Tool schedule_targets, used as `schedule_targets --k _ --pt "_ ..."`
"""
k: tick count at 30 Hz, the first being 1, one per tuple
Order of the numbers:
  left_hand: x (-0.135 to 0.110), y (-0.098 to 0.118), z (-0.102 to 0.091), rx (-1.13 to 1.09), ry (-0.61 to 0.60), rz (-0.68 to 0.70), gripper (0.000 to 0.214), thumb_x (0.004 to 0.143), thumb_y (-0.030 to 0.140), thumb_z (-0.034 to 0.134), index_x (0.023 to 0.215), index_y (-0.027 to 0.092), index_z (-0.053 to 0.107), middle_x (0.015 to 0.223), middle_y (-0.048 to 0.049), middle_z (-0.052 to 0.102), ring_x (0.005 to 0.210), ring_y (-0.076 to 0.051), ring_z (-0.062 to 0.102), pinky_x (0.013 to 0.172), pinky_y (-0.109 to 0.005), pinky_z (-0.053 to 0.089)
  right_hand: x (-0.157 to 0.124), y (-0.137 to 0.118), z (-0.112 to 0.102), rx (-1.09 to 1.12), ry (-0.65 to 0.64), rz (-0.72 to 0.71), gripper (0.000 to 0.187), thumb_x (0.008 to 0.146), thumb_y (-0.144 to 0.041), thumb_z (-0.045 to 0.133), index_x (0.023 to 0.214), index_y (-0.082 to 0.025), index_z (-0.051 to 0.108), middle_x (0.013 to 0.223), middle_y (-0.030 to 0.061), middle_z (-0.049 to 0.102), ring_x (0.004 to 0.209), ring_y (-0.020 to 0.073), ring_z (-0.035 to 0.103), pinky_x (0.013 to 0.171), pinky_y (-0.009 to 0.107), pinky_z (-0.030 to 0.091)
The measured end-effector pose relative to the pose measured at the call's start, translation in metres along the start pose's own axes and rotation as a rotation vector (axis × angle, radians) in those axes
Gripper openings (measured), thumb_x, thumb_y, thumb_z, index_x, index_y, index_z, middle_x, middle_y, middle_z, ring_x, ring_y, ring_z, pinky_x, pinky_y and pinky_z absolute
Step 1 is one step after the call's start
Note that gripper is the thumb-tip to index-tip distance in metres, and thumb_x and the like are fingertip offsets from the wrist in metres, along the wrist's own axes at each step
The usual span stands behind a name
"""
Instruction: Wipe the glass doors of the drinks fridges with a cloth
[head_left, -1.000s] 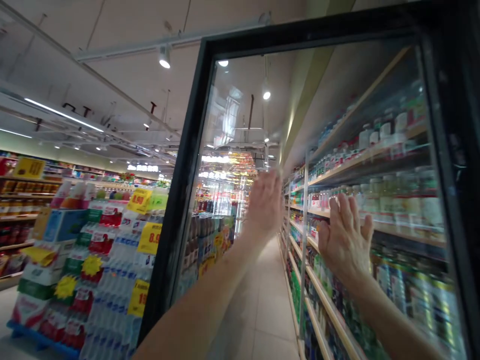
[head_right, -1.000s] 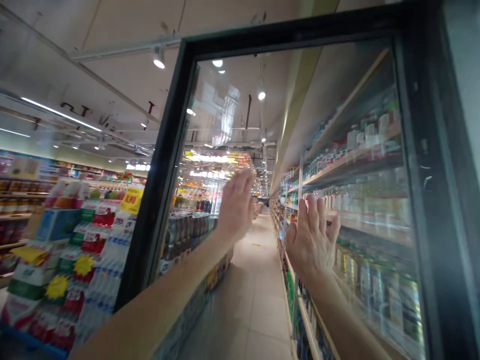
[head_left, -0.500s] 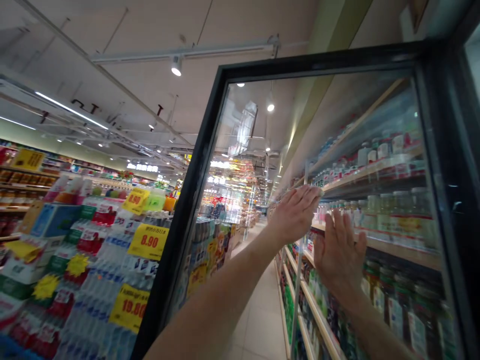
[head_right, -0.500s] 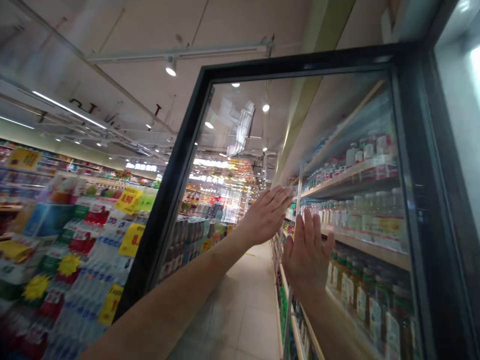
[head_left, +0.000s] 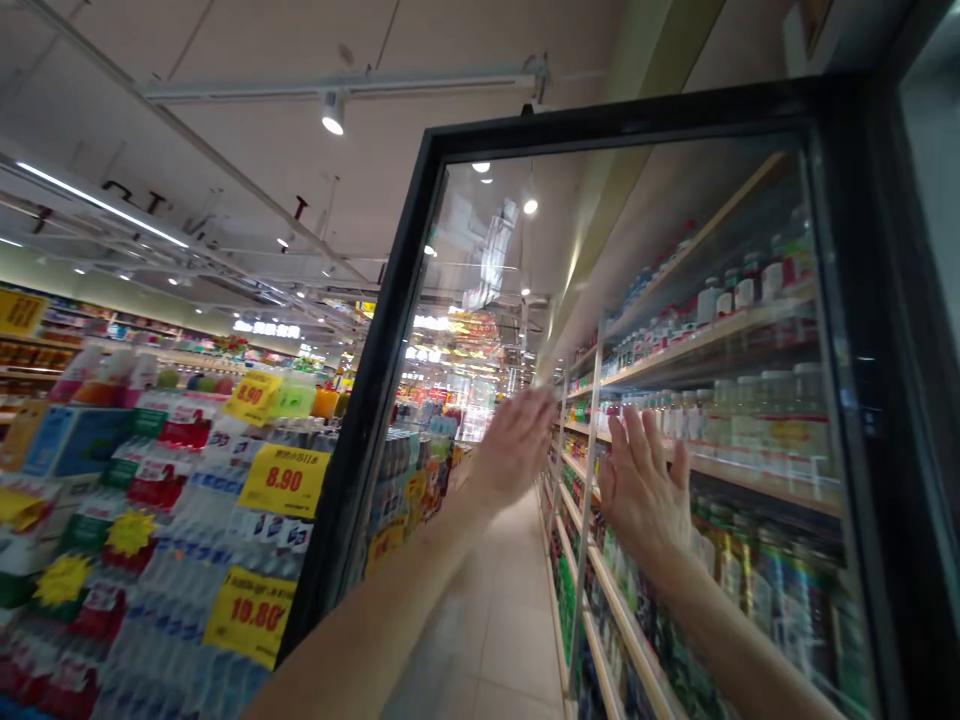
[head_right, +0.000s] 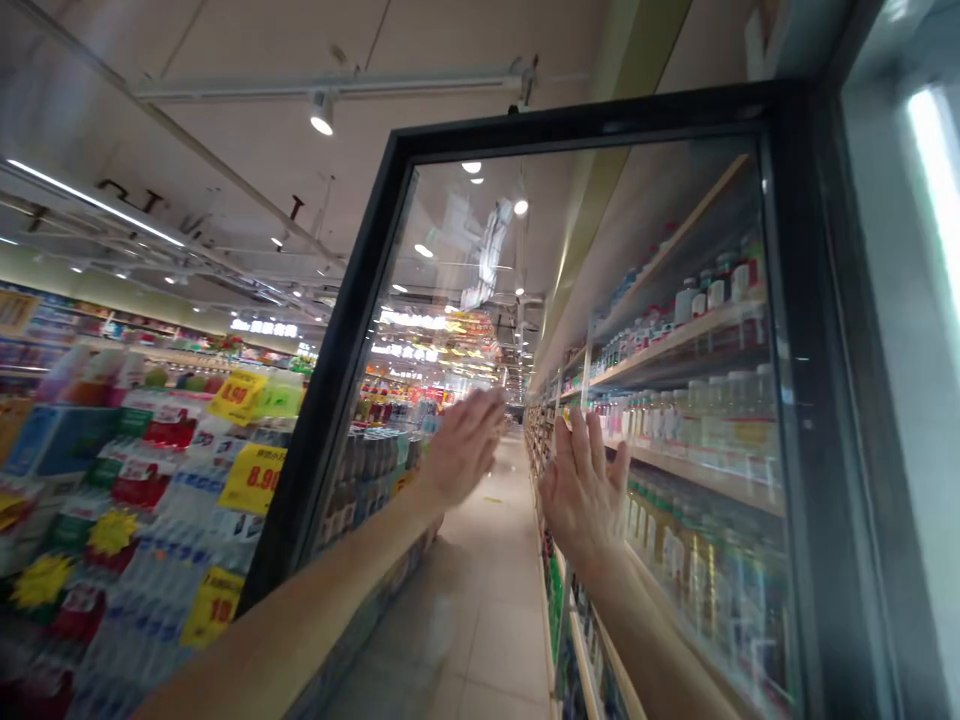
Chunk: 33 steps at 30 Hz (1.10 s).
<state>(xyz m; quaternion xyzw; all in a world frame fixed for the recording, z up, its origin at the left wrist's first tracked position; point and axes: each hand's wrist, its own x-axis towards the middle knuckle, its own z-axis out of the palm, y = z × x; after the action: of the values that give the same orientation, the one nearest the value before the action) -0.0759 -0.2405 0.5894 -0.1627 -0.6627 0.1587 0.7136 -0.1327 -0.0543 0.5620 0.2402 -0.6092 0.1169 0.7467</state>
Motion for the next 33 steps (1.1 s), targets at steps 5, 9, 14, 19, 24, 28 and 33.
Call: schedule_targets --k 5,9,14,19,24,28,33 --pt "-0.014 -0.041 -0.008 0.102 0.196 -0.407 0.044 0.089 0.02 0.035 0.131 0.008 0.042 0.14 -0.0173 0.041 0.136 -0.026 0.027 0.11 -0.049 0.028 -0.001 -0.001 0.002 0.016 -0.027 -0.002 0.054 0.088 -0.029 0.041 0.14 -0.014 0.034 0.144 0.0124 0.037 0.136 0.0259 0.028 0.111 0.05 0.015" --pt "-0.029 0.008 -0.001 -0.029 0.004 0.053 0.043 0.089 0.021 0.037 0.131 0.013 0.042 0.138 -0.01 0.045 0.138 -0.021 0.024 0.111 -0.04 0.029 -0.001 0.0 0.004 0.022 -0.037 0.005 0.054 0.088 -0.031 0.041 0.139 -0.016 0.035 0.145 0.0124 0.036 0.136 0.0266 0.028 0.111 0.051 0.016" --pt "-0.05 -0.026 -0.009 0.033 0.087 -0.256 0.043 0.091 0.021 0.033 0.132 0.015 0.041 0.142 -0.0095 0.041 0.137 -0.019 0.026 0.113 -0.039 0.026 -0.001 0.002 0.004 -0.004 -0.051 -0.018 0.051 0.088 -0.033 0.042 0.137 -0.018 0.039 0.146 0.0126 0.034 0.136 0.0282 0.028 0.11 0.053 0.017" --pt "-0.067 -0.014 -0.007 0.011 0.145 -0.336 0.046 0.09 0.022 0.034 0.136 0.014 0.037 0.145 -0.0125 0.036 0.14 -0.022 0.019 0.113 -0.044 0.023 -0.001 0.001 0.0 0.004 -0.084 0.003 0.052 0.088 -0.035 0.043 0.136 -0.018 0.04 0.146 0.0127 0.034 0.136 0.0284 0.029 0.11 0.053 0.017" --pt "-0.077 0.013 -0.012 -0.08 -0.072 0.019 0.045 0.089 0.022 0.038 0.135 0.02 0.039 0.141 -0.0069 0.043 0.138 -0.019 0.023 0.111 -0.04 0.027 -0.001 0.004 -0.001 0.024 -0.076 -0.005 0.053 0.087 -0.036 0.043 0.137 -0.019 0.038 0.147 0.0122 0.032 0.136 0.0282 0.028 0.11 0.052 0.018" --pt "-0.096 -0.047 -0.027 0.097 0.201 -0.452 0.045 0.091 0.021 0.036 0.135 0.017 0.038 0.143 -0.0123 0.038 0.136 -0.022 0.028 0.111 -0.044 0.027 -0.001 0.002 -0.003 0.008 -0.063 0.005 0.05 0.087 -0.034 0.044 0.134 -0.019 0.043 0.144 0.0118 0.036 0.135 0.0275 0.03 0.11 0.051 0.019" --pt "-0.107 -0.015 -0.024 0.043 0.149 -0.371 0.048 0.09 0.021 0.037 0.138 0.019 0.034 0.145 -0.0115 0.035 0.138 -0.024 0.023 0.11 -0.047 0.027 -0.001 0.001 -0.002 0.015 -0.038 -0.001 0.051 0.086 -0.035 0.045 0.134 -0.019 0.042 0.144 0.0118 0.037 0.135 0.0278 0.03 0.109 0.051 0.019"
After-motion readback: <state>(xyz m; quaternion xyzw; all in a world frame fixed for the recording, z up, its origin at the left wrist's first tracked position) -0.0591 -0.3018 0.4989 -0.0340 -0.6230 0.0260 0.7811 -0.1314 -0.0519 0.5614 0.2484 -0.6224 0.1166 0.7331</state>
